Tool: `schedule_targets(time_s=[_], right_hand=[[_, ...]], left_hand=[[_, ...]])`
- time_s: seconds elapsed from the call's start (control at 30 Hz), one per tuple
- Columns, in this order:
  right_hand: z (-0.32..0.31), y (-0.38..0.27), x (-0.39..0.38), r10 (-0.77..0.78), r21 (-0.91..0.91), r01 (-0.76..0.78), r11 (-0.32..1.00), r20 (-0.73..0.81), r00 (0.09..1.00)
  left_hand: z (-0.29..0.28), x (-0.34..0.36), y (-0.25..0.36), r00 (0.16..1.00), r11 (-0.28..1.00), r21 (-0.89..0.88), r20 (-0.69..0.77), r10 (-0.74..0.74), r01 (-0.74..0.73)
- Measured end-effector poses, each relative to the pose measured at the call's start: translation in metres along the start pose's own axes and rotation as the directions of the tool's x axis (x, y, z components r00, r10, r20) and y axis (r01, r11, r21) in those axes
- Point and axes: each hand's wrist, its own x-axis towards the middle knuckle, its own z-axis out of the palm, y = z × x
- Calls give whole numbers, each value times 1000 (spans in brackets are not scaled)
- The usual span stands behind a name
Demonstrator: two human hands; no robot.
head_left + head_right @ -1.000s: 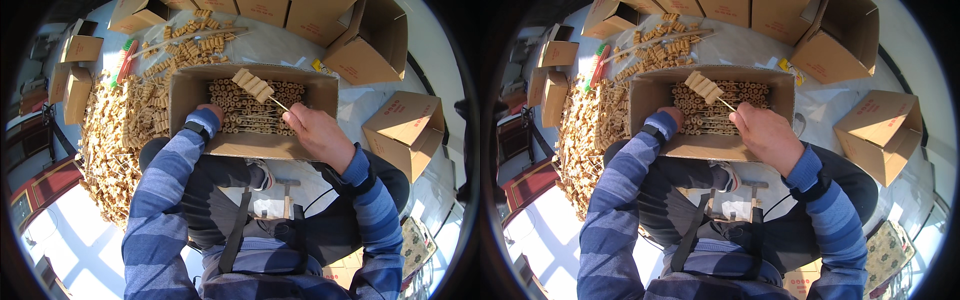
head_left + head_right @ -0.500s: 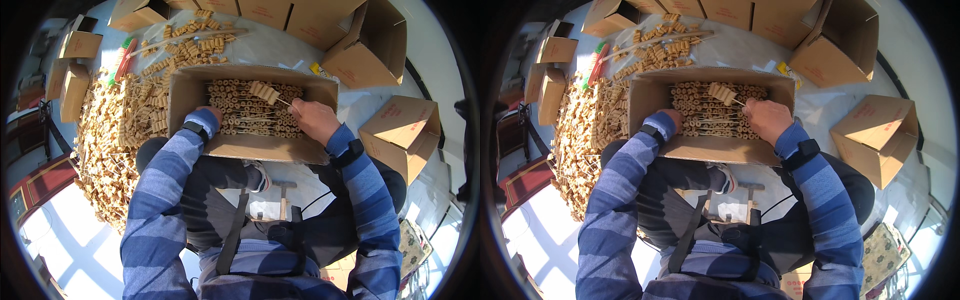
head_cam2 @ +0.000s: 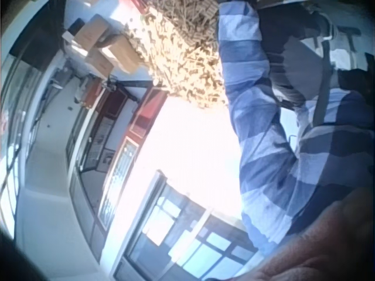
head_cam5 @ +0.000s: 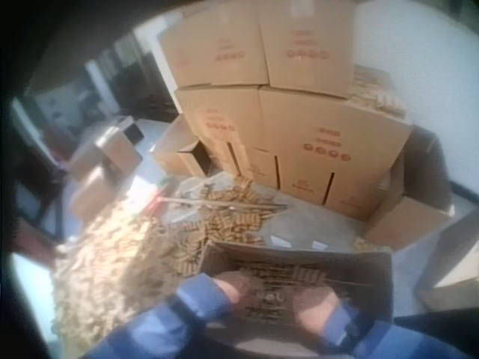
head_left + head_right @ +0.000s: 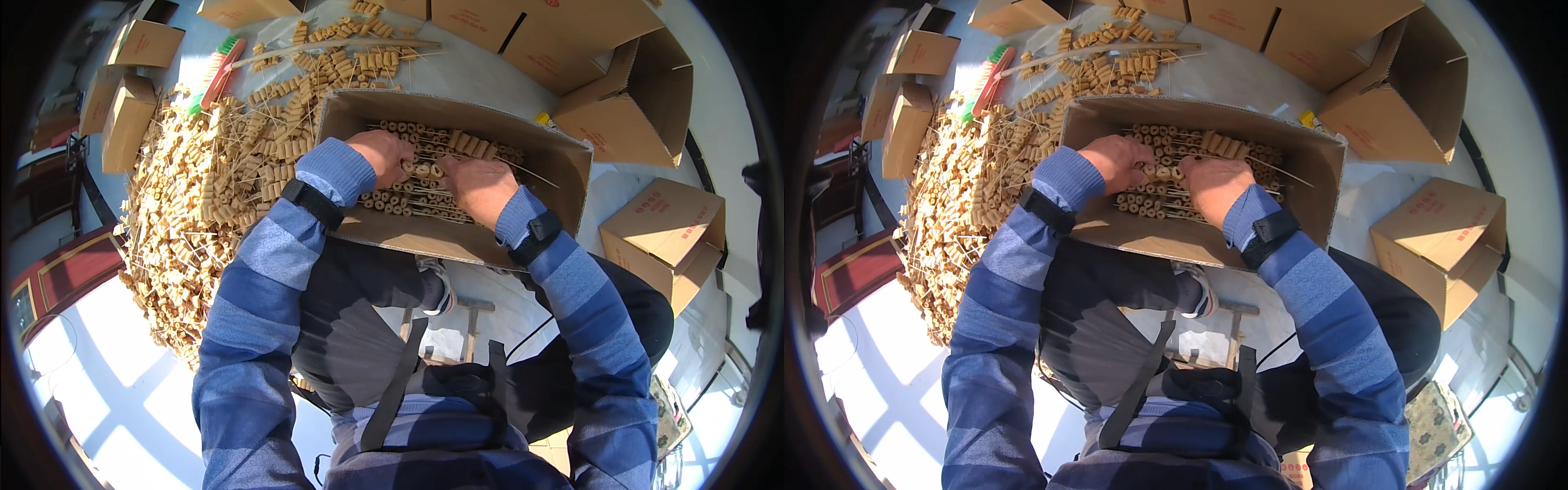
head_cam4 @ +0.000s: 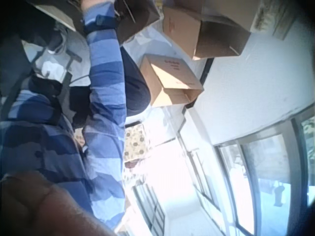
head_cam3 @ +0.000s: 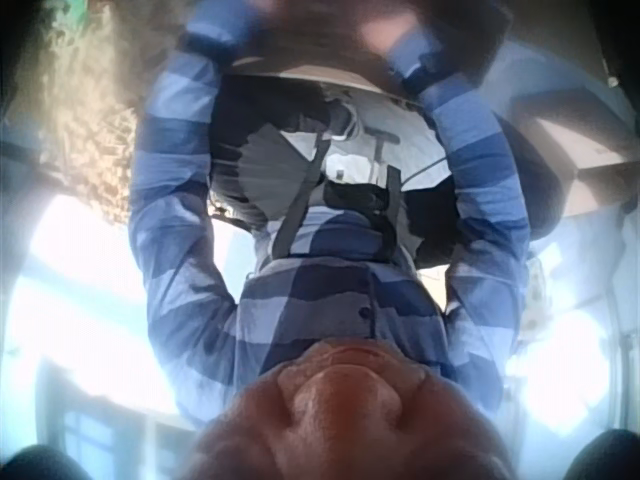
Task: The person repeatedly picks up small ring-shaped snacks from a large pile and threads them onto thin wooden skewers. They then place the completed skewers into a cardboard box. The process is repeated continuously.
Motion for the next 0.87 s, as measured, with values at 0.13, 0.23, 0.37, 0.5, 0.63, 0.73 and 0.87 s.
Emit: schedule_targets(time_s=[0.13,0.23,0.37,0.5,0.63,0.73,0.87], right_hand=[[20,10,-3,-83,-64,83,995,-3,997],[22,29,-4,-55,-202,69,977,76,996],[37,36,4,-34,-186,66,980,169,985],[63,33,6,-94,-193,113,975,103,990],[73,32,8,-131,-222,161,962,145,981],[82,28,9,-137,-259,172,951,148,980],[86,28,12,-68,-282,108,953,148,987]], left_hand=[[21,10,-10,985,987,87,100,-142,133],[39,24,-11,953,968,238,268,-139,75],[59,29,-14,908,916,370,418,-15,-155],[80,50,-30,895,931,350,441,-63,-107],[116,70,-67,885,923,371,457,-85,-103],[138,77,-92,876,912,380,479,-50,-156],[150,82,-104,868,866,427,496,15,-259]])
